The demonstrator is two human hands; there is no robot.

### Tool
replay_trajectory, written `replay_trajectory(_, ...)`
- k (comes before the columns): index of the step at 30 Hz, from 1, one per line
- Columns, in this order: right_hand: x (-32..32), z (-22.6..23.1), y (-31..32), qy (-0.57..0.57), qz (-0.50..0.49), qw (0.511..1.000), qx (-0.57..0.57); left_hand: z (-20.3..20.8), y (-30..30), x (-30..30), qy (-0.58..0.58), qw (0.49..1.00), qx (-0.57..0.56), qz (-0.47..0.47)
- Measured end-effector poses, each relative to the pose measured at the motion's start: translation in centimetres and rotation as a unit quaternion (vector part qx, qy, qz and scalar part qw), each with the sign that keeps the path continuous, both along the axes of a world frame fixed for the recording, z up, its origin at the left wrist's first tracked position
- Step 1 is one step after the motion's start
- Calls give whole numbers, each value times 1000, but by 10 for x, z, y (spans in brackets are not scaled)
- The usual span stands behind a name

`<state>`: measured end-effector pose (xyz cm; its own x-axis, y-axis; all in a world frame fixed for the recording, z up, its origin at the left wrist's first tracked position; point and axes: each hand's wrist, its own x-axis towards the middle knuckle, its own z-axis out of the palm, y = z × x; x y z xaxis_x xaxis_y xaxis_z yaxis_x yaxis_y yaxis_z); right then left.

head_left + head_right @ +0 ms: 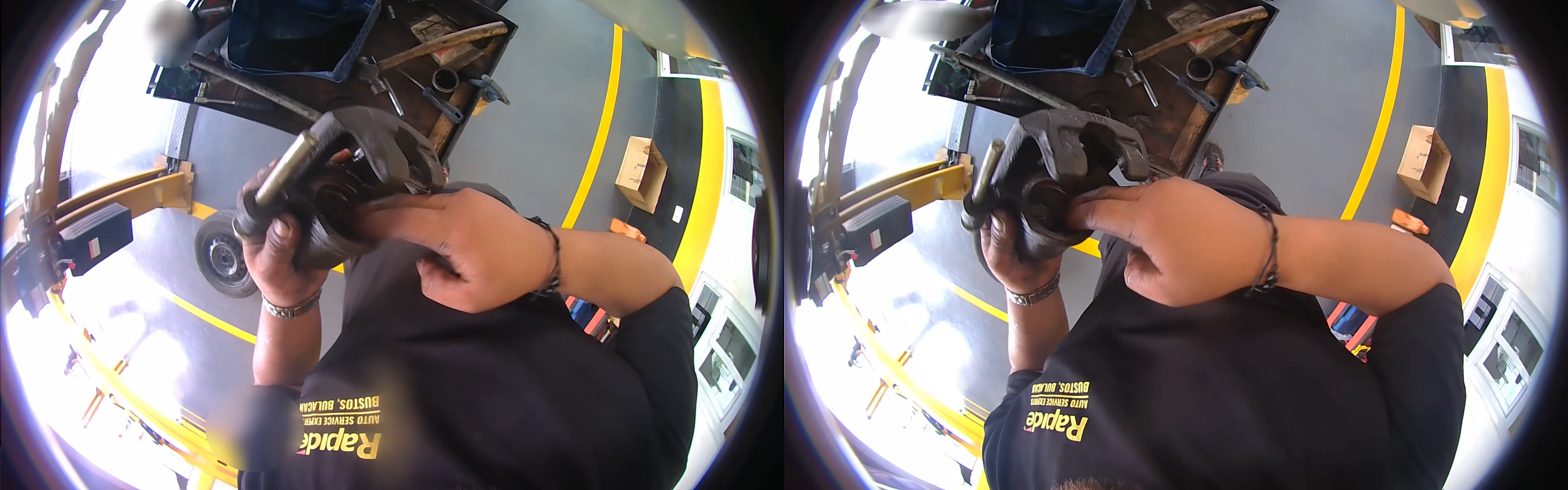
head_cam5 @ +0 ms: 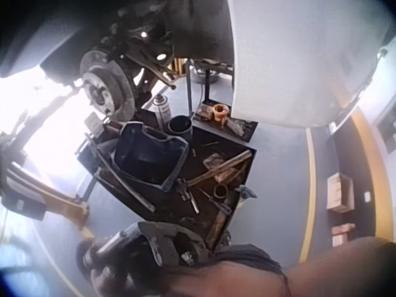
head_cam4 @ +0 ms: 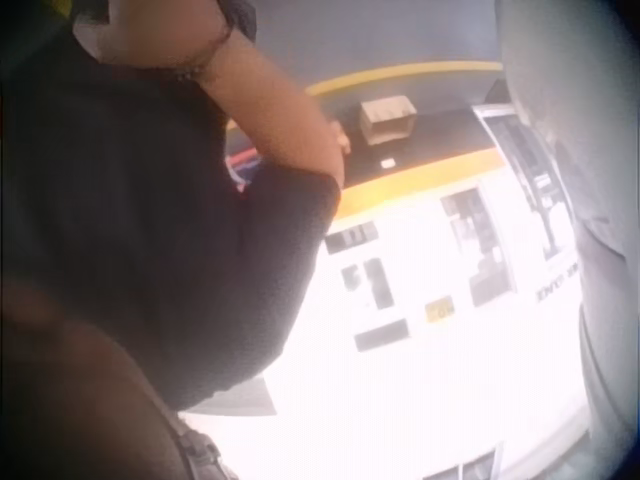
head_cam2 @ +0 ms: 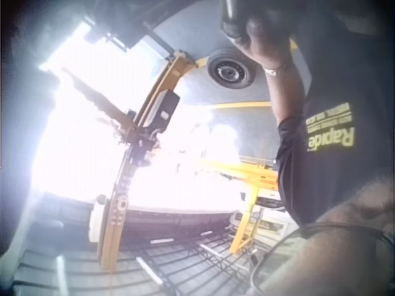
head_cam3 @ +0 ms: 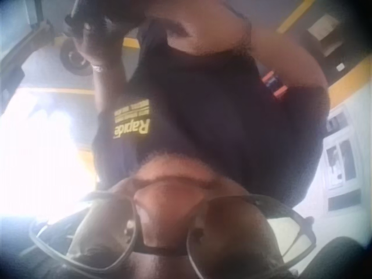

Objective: The person removes a brake caliper from a vehicle, retrieves sandpaper and a spray can from a tool cabinet, then sands and sprays the caliper. The person manipulates the caliper and tools by hand throughout the process.

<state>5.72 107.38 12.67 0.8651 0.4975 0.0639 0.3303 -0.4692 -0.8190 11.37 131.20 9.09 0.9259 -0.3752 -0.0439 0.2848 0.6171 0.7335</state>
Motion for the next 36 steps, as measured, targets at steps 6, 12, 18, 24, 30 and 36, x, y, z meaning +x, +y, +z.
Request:
replay_trajectory(6,20,5,7,-228,-23,970,-77,-2,2,-1,-20,1000,6,16)
replay_trajectory(12,17,14,5,-15,4,1000,0,-4,1,6,-37,999,12,32)
replay_trajectory(18,3,4,7,49,-38,993,98,-7,3,6,4,999,32,36)
replay_trajectory(24,2,2,1,-104,-11,992,-76,-10,-2,13,-60,997,39,-10)
replay_trajectory(30,2,19,-2,301,-67,935,172,-22,-12,16,-207,971,114,21)
replay_trajectory(36,-2,-5,-5,-122,0,981,-153,-17,-1,17,-150,985,90,-1)
